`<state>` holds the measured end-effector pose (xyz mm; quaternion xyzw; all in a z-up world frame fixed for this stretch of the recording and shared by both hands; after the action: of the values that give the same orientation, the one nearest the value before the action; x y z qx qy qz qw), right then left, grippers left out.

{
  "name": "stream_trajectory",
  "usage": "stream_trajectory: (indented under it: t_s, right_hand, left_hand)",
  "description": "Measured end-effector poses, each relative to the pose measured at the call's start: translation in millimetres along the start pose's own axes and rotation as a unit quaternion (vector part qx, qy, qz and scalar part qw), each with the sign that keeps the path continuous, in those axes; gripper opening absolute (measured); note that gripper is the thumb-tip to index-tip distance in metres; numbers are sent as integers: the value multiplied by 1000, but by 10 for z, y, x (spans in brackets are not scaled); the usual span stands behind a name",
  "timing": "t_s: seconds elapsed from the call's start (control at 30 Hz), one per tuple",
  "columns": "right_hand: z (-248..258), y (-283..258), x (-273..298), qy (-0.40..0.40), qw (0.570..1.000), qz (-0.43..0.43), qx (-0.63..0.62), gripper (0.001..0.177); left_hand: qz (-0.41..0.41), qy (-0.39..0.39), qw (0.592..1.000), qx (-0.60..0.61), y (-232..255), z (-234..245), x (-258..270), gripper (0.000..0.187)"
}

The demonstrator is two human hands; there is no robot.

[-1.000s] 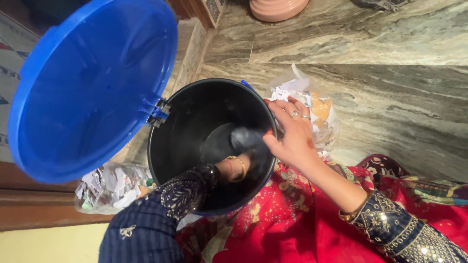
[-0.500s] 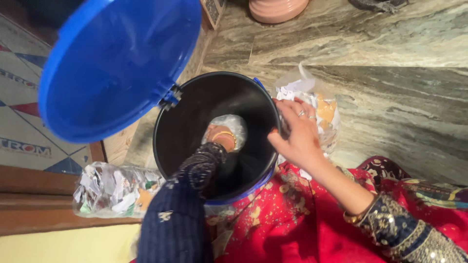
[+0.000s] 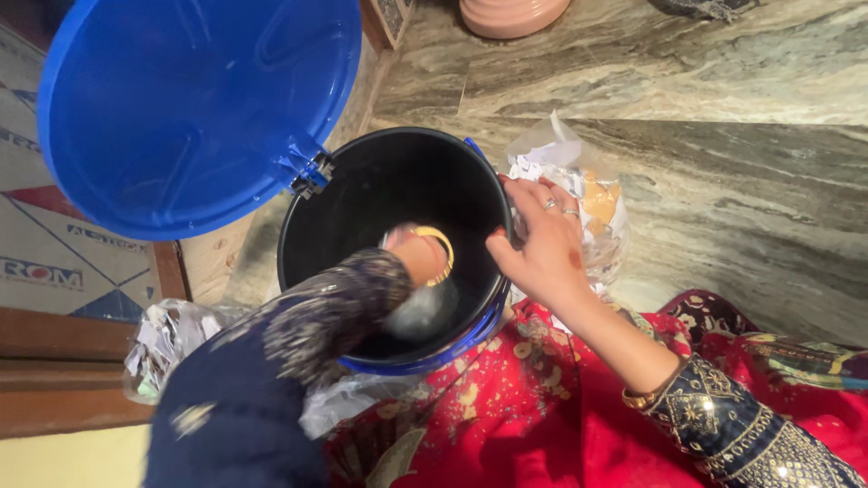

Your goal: The person transfers small pieces of paper and other waste from a blue trash bin into a clear plastic bag held in the other hand. They also pick up stray pieces from the floor and place them into the bag, then tie the bag closed.

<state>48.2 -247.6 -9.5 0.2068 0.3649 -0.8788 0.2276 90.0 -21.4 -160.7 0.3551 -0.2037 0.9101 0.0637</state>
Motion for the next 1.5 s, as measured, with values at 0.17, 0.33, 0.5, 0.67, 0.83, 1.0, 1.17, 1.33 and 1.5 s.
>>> stream_trajectory:
  t_s: [0.17, 0.33, 0.5, 0.67, 0.83, 1.0, 1.17, 1.33, 1.5]
  right_hand:
    - [-24, -4, -9, -5, 1000, -7, 1, 62]
    - [-26, 9, 0, 14, 1000, 4, 18, 58]
    - [-63, 13, -19, 3, 1000, 0, -9, 56]
    - [-26, 35, 23, -6, 1000, -4, -5, 57]
    - [-29, 2, -21, -12, 1000, 16, 4, 60]
    - [-51, 53, 11, -29, 999, 17, 15, 61]
    - [-71, 27, -15, -42, 999, 23, -5, 60]
    - [-40, 17, -8, -41, 999, 15, -3, 59]
    - [47, -38, -13, -31, 999, 9, 17, 59]
  left_hand:
    - [-215, 334, 915, -65, -527, 571, 519, 21]
    - [90, 244, 965, -35, -844, 14, 649, 35]
    - [-76, -103, 958, 258, -699, -396, 756, 30]
    - [-90, 9, 960, 266, -1198, 76, 568, 26]
    - [178, 201, 644, 717, -909, 150, 386, 36]
    - [-302, 491, 711, 404, -248, 523, 749, 39]
    - [-40, -198, 975, 89, -272, 175, 859, 33]
    - [-155, 302, 932, -127, -416, 134, 318, 26]
    - [-163, 318, 929, -93, -515, -417, -219, 33]
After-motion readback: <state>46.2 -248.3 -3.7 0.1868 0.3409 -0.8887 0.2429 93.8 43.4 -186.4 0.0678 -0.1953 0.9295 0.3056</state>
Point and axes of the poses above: each hand's wrist, its own x-axis away from the middle knuckle, its own z-axis out of the back of the hand, y = z × x, the point moved 3 cm from there along -x, towards the middle knuckle, and after that the axes turned 11 degrees about x, right-handed, at the moved point
